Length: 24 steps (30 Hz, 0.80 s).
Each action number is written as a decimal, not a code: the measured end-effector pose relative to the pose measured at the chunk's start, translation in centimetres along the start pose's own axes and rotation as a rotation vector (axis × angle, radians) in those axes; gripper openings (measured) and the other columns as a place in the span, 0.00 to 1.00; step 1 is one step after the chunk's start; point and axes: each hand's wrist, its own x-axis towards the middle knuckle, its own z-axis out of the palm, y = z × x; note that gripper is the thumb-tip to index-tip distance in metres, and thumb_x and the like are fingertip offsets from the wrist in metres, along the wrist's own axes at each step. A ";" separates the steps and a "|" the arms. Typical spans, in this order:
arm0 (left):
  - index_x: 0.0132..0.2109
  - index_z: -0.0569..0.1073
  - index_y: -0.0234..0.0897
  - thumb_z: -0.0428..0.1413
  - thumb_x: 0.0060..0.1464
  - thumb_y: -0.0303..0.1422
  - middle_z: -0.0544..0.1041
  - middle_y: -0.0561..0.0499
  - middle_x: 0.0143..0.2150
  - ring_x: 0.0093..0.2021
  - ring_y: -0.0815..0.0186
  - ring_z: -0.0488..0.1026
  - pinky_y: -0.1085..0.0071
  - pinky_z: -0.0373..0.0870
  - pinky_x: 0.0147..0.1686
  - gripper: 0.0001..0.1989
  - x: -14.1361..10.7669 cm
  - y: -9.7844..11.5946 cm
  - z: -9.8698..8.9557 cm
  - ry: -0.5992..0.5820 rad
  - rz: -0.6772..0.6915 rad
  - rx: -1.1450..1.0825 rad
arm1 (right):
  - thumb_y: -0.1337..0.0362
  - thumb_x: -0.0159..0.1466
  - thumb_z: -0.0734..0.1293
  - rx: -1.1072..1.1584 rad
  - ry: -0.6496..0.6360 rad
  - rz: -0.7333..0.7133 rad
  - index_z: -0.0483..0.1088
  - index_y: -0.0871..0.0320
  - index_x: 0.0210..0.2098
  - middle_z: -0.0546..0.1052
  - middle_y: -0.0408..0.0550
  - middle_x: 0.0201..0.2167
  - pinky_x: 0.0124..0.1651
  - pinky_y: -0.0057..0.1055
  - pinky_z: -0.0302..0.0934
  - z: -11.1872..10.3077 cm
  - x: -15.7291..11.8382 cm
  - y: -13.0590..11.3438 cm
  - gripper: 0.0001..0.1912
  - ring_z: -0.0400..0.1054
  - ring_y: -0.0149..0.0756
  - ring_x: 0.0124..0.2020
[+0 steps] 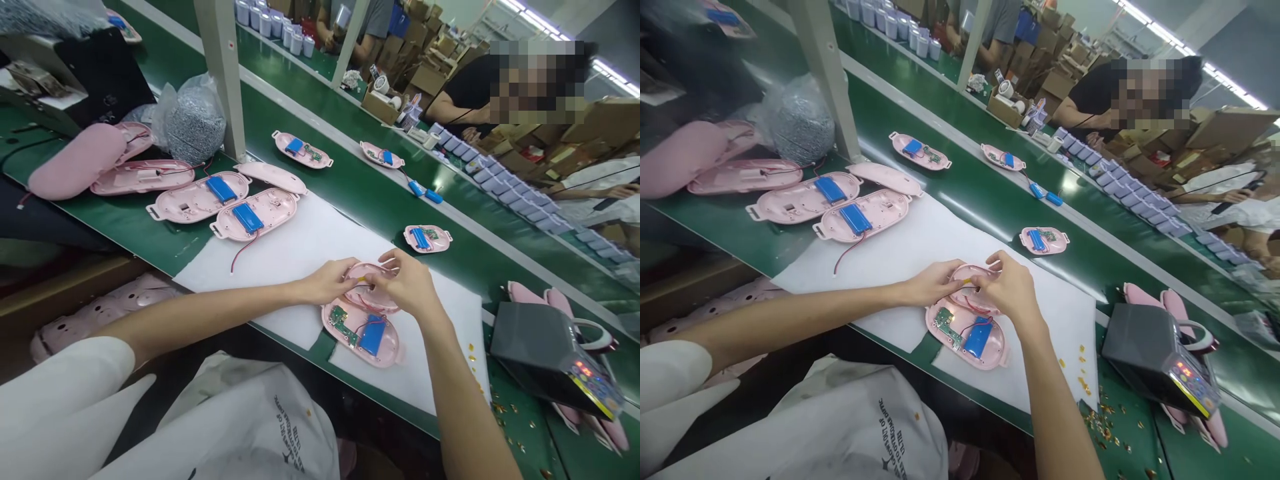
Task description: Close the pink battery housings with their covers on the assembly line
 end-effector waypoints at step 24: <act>0.61 0.69 0.34 0.63 0.44 0.41 0.72 0.36 0.60 0.57 0.45 0.71 0.56 0.69 0.54 0.36 0.8 7.9 -0.9 -0.704 -0.014 0.747 | 0.74 0.67 0.60 0.102 0.668 -0.605 0.71 0.59 0.44 0.77 0.51 0.41 0.52 0.42 0.69 8.2 -14.8 0.7 0.11 0.72 0.38 0.41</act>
